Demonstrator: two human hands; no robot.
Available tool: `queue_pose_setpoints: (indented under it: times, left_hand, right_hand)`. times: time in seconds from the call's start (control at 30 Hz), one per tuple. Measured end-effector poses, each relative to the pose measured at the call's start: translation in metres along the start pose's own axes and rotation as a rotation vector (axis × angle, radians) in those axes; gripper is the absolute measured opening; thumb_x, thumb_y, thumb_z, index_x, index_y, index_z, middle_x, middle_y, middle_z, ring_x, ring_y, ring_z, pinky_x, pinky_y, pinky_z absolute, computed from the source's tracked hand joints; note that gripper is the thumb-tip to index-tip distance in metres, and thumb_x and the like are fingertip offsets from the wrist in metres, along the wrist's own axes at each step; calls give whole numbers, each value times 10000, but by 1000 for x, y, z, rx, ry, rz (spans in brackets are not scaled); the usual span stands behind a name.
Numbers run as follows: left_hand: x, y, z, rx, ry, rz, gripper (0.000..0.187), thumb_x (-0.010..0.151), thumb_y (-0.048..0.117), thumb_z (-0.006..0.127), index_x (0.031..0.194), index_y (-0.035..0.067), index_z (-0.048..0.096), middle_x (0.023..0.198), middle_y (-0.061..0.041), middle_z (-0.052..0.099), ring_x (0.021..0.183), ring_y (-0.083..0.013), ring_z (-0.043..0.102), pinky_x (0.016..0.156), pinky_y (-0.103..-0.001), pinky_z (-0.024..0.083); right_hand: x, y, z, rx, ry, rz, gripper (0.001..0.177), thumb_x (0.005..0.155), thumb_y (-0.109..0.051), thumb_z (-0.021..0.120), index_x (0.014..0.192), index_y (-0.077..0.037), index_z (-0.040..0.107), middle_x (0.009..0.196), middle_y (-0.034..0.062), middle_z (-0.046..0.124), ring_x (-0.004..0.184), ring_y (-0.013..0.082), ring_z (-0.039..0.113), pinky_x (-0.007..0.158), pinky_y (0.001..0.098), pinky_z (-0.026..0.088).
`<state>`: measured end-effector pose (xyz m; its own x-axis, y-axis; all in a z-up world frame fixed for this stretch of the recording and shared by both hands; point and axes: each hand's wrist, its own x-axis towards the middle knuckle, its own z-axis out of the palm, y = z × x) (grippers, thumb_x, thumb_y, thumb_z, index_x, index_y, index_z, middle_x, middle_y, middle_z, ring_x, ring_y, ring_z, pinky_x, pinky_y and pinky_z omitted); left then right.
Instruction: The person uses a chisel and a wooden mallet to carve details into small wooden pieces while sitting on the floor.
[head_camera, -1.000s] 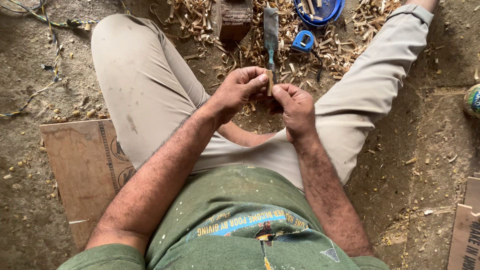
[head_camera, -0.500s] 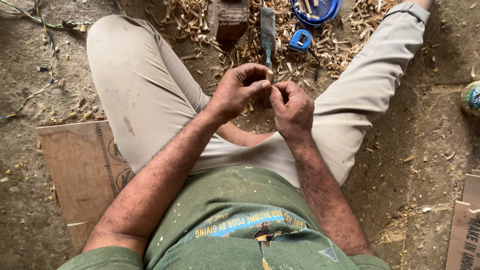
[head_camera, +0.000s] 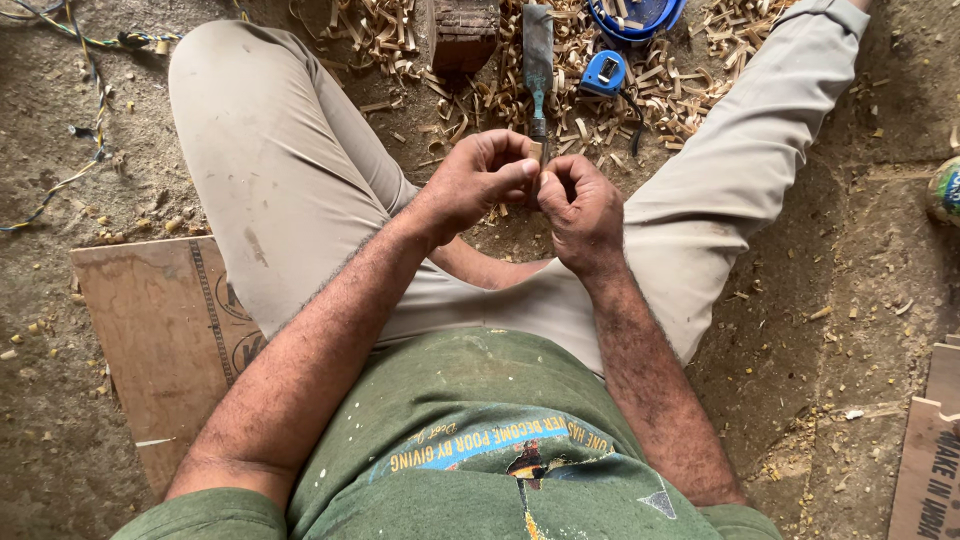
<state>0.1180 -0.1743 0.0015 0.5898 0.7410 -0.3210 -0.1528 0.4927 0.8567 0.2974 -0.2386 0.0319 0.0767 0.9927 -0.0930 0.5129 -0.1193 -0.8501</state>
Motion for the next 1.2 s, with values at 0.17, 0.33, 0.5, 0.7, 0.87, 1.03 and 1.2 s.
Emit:
queue_pose_setpoints:
  times: [0.17,0.33,0.5,0.7,0.87,1.03,1.2]
  left_hand:
    - [0,-8,-7,-143,-23,-41,110,1059,166,629,1096,67,658,917,7,702,817,-61,665,753,-237,583]
    - [-1,-8,-7,-200,-50,-42,114,1071,170,623,1116,75,666,909,13,690,808,-51,643,742,-226,558]
    - [-3,-5,-6,-39,-95,-98,132,1044,187,642,1113,83,686,900,-7,708,765,-68,614,701,-238,535]
    - [-1,-8,-6,-10,-64,-98,135,983,151,723,1088,96,658,919,12,683,810,-57,631,740,-237,574]
    - [-5,-12,-9,-3,-56,-52,143,964,129,761,1065,83,670,925,6,675,811,-76,625,700,-244,547]
    - [6,-21,-7,-101,-76,21,141,931,85,781,1022,60,675,967,-29,727,857,-107,693,777,-268,618]
    - [1,-9,-6,30,33,40,269,925,44,814,1134,63,645,1001,-23,675,937,-98,670,874,-270,631]
  right_hand:
    - [3,13,-1,356,-36,98,161,1085,-183,614,1036,-31,640,839,7,641,729,83,593,635,246,522]
    - [4,18,-5,737,-103,202,177,1082,-221,606,1037,-50,620,865,10,642,757,94,635,686,249,576]
    - [7,22,-11,855,-25,202,194,1073,-255,652,1011,-73,621,874,25,660,756,121,654,683,283,603]
    - [14,36,-34,960,167,216,194,1034,-266,709,1012,-103,606,872,34,674,748,147,675,663,335,635]
    - [21,52,-38,929,327,277,186,1018,-186,715,1115,-79,598,846,35,663,726,145,670,638,312,623]
    - [23,54,-25,724,268,406,270,926,-41,734,1138,-77,570,858,62,705,654,122,659,538,252,567]
    - [20,21,-16,649,93,436,228,959,-46,728,1167,-33,635,937,68,717,696,116,676,597,244,599]
